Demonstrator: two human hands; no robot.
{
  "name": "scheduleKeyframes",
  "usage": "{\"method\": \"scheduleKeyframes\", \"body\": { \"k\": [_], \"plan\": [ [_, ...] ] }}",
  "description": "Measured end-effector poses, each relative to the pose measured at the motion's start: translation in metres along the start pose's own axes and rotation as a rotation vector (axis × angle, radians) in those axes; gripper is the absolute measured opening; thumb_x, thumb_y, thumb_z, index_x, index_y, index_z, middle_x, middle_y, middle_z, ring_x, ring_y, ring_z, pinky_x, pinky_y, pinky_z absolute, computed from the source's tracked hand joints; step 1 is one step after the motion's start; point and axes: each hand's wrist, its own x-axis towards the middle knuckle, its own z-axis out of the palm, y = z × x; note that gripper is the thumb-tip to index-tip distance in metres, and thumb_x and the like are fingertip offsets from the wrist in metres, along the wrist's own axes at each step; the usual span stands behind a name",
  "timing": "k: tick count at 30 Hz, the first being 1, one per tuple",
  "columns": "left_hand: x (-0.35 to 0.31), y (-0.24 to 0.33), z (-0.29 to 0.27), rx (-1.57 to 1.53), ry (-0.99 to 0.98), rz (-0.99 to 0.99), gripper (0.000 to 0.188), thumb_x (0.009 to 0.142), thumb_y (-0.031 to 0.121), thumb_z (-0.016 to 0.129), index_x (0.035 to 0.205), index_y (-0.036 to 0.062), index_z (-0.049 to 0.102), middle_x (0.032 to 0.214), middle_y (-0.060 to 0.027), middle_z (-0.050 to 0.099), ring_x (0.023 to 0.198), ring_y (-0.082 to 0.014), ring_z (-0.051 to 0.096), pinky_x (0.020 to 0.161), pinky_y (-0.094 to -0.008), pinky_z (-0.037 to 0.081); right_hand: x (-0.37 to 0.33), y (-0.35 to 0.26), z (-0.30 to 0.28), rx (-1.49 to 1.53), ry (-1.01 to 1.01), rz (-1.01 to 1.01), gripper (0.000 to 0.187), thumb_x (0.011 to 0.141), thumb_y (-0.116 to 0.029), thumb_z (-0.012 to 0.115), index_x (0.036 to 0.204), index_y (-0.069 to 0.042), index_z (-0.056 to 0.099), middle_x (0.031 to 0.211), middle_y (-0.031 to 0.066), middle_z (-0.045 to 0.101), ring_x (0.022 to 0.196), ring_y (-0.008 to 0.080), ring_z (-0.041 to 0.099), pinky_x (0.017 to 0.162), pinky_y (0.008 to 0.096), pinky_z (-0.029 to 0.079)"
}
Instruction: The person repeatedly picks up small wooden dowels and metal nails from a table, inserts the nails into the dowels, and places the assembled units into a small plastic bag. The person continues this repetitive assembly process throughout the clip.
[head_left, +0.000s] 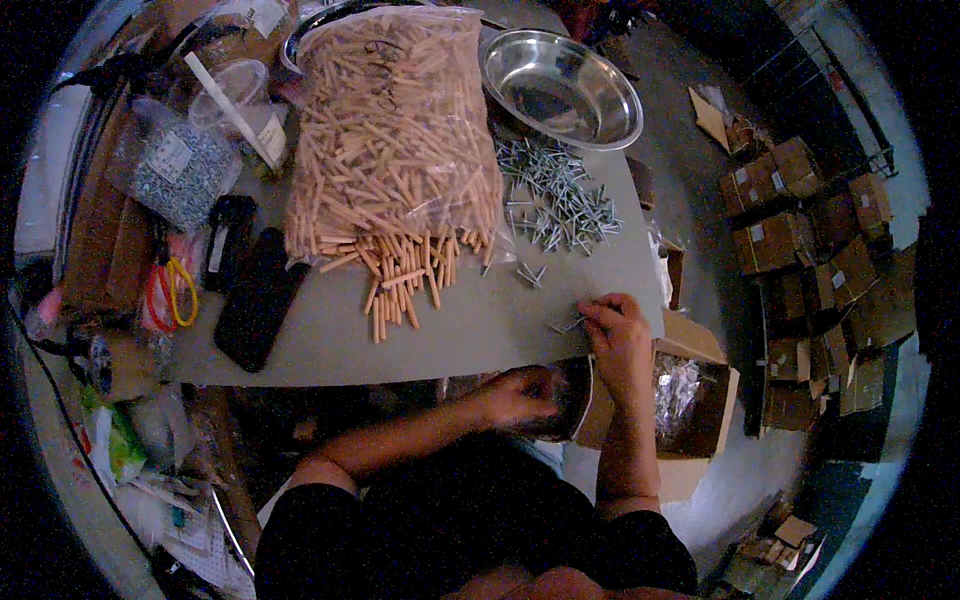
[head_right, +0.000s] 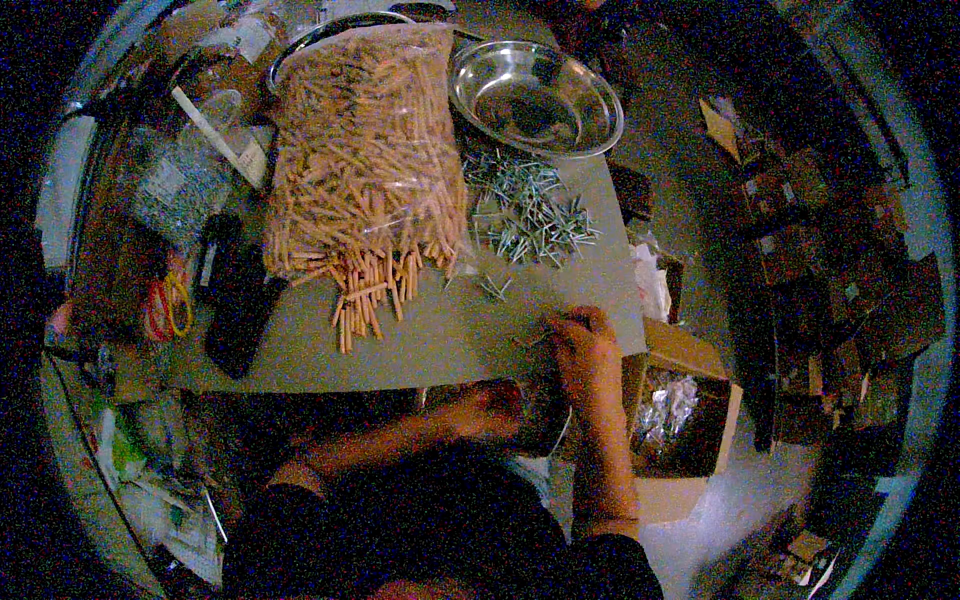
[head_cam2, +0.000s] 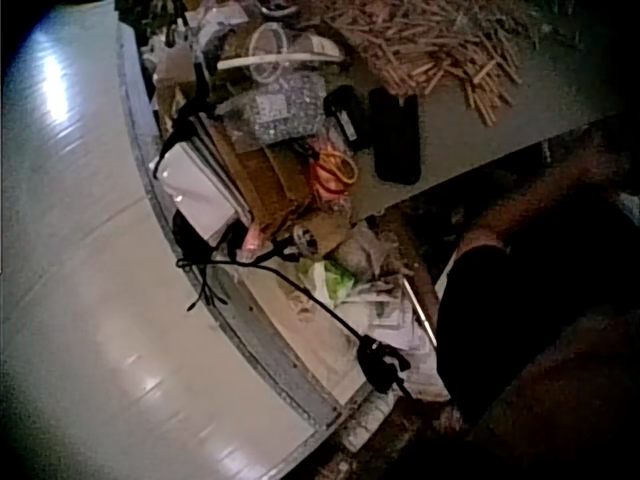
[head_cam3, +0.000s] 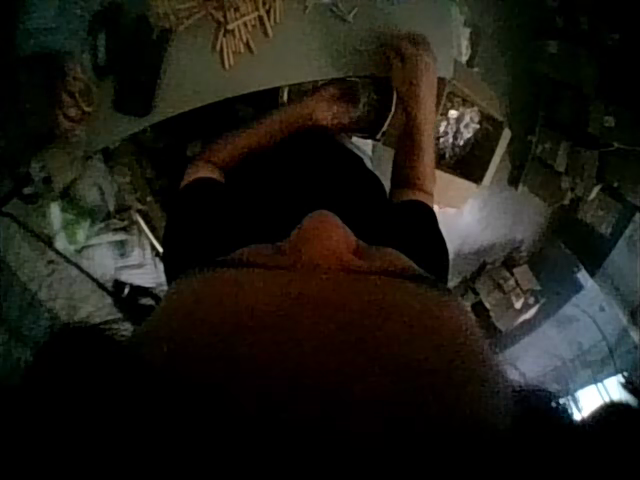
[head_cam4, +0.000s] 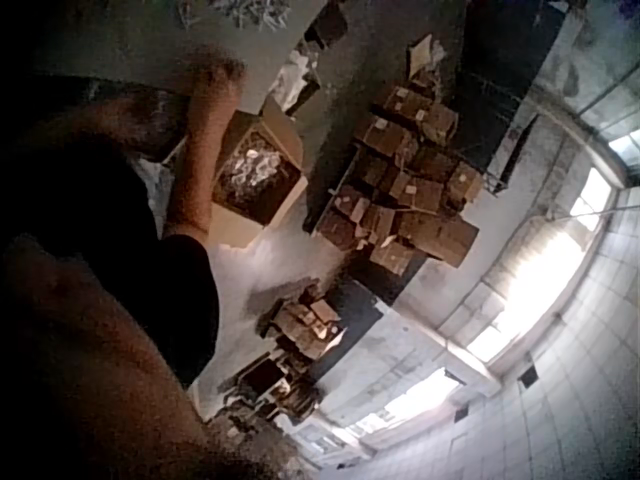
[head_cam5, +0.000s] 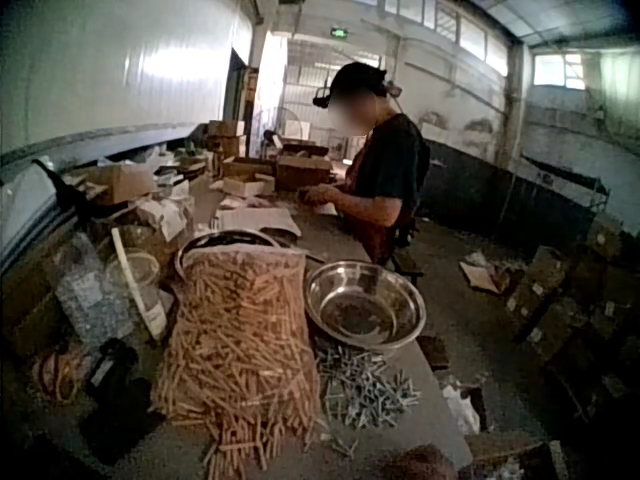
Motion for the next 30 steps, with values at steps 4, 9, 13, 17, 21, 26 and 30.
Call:
{"method": "scheduleKeyframes", "body": {
  "k": [4,9,13,17,21,26,30],
  "plan": [
    [0.022,-0.021,0.002,-0.179,-0.062,0.033,0.03,0.081,0.014,0.069,0.106,0.006,0.054,0.1,-0.0026,0.057,0.094,-0.014,0.052,0.087,-0.0308,0.043,-0.015,0.0,-0.006,0.013,-0.082,-0.041,0.022,0.075,0.0,0.063,0.095,-0.007,0.069,0.097,0.013,0.058,0.088,0.0301,0.06,0.076,0.035,0.049],
    [0.026,-0.017,0.011,-0.4,-0.078,0.076,0.035,0.081,0.012,0.069,0.112,0.0071,0.054,0.107,-0.0025,0.057,0.099,-0.0153,0.053,0.09,-0.0317,0.043,-0.041,-0.008,-0.005,0.176,-0.2,-0.106,0.027,0.073,0.002,0.063,0.097,-0.009,0.068,0.1,0.0125,0.058,0.09,0.0303,0.06,0.078,0.0354,0.05],
    [0.003,0.025,0.016,-0.094,-0.046,0.165,0.037,0.083,0.013,0.067,0.116,0.0062,0.053,0.112,-0.0037,0.057,0.102,-0.0152,0.052,0.091,-0.0323,0.043,-0.045,-0.017,-0.018,0.237,-0.348,-0.157,0.029,0.073,0.002,0.063,0.099,-0.009,0.067,0.099,0.0128,0.06,0.092,0.0304,0.061,0.08,0.0355,0.051],
    [0.007,0.022,0.009,0.363,-0.034,0.21,0.036,0.084,0.017,0.066,0.115,0.0043,0.053,0.11,-0.0054,0.058,0.101,-0.0153,0.053,0.092,-0.0334,0.043,-0.047,-0.005,-0.015,0.225,-0.349,-0.156,0.024,0.073,0.001,0.064,0.096,-0.007,0.066,0.096,0.013,0.062,0.091,0.0305,0.061,0.078,0.0354,0.051],
    [0.021,-0.014,0.003,0.157,-0.004,0.139,0.037,0.084,0.02,0.066,0.114,0.003,0.054,0.109,-0.0068,0.059,0.1,-0.0163,0.053,0.091,-0.0341,0.044,-0.048,0.0,-0.005,0.291,-0.266,-0.106,0.021,0.072,-0.002,0.067,0.093,-0.005,0.065,0.094,0.0132,0.062,0.09,0.0311,0.061,0.077,0.0361,0.051],
    [0.019,-0.011,0.002,0.185,0.039,0.131,0.037,0.085,0.021,0.064,0.115,0.0019,0.053,0.112,-0.0096,0.059,0.102,-0.0185,0.054,0.091,-0.0338,0.044,-0.057,0.014,0.021,0.019,0.004,-0.316,0.024,0.065,-0.005,0.071,0.088,-0.007,0.065,0.087,0.0107,0.061,0.081,0.03,0.06,0.069,0.0376,0.05],
    [0.031,-0.048,-0.005,0.402,0.096,0.206,0.043,0.082,0.023,0.065,0.117,0.0024,0.052,0.114,-0.0114,0.058,0.104,-0.0213,0.055,0.093,-0.0362,0.043,-0.055,0.018,0.035,-0.096,0.162,-0.44,0.025,0.06,-0.006,0.073,0.083,-0.008,0.064,0.081,0.0089,0.058,0.075,0.0281,0.058,0.064,0.0375,0.048]
  ]
}}
